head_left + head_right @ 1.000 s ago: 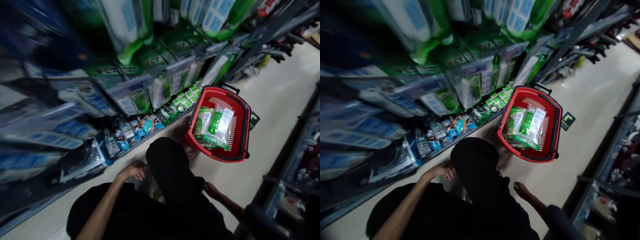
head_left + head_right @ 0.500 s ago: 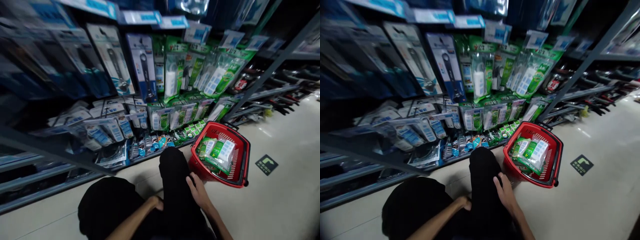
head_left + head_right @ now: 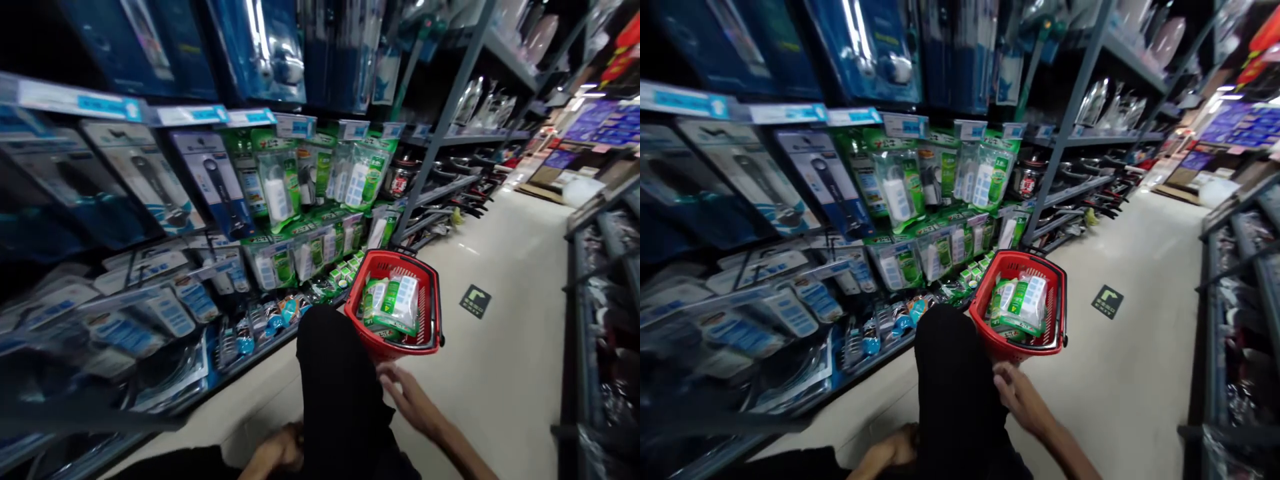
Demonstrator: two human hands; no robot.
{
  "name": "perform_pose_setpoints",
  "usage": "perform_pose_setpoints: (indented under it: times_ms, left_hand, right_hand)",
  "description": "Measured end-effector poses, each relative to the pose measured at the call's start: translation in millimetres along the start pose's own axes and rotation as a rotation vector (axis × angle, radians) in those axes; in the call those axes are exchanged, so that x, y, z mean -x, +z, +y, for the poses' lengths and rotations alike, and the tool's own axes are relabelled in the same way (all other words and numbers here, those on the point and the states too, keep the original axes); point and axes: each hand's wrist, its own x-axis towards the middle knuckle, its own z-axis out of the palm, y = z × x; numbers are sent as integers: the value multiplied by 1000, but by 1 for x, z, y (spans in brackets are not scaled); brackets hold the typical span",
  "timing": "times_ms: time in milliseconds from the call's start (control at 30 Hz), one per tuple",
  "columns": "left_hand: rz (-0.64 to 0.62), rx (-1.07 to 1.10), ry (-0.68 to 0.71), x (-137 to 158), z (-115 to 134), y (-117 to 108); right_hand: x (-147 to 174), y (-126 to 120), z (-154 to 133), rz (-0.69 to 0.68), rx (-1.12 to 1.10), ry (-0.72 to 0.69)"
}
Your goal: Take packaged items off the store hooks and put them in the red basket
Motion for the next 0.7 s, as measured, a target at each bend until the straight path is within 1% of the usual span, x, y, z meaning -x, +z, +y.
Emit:
perform_pose_setpoints:
  times_ms: [67, 133, 200, 267, 367, 433, 500, 567, 600, 633, 667, 700]
  left_hand:
    - [-7, -54, -34, 4, -13, -10]
    - [18, -112, -40, 8, -29, -29]
    - [65, -148, -62, 9, -45, -53]
    - [120, -151, -109, 7, -58, -80]
    - [192, -177, -158, -1, -65, -116]
    - [218, -187, -173, -6, -60, -136]
    - [242, -161, -189, -7, -49, -151]
    - [295, -128, -180, 2, -34, -155]
    - [335, -116, -159, 12, -26, -151]
    - [380, -103, -138, 25, -19, -142]
    - [426, -89, -122, 41, -14, -126]
    - [484, -71, -119, 60, -11, -105]
  right_hand:
    - [-41, -32, 28, 42, 210, 10]
    - [-82, -60, 61, 22, 596, 147]
    - [-115, -74, 91, -37, 715, 210]
    - [-137, -72, 112, -110, 794, 246]
    - [-157, -57, 125, -198, 892, 253]
    - [-168, -53, 128, -257, 932, 240]
    - [-176, -59, 130, -308, 955, 205]
    - [-182, -69, 134, -341, 960, 159]
    - [-183, -73, 138, -340, 954, 138]
    - [-182, -76, 143, -314, 931, 123]
    - [-180, -76, 149, -278, 906, 112]
    - [-177, -74, 155, -238, 879, 110]
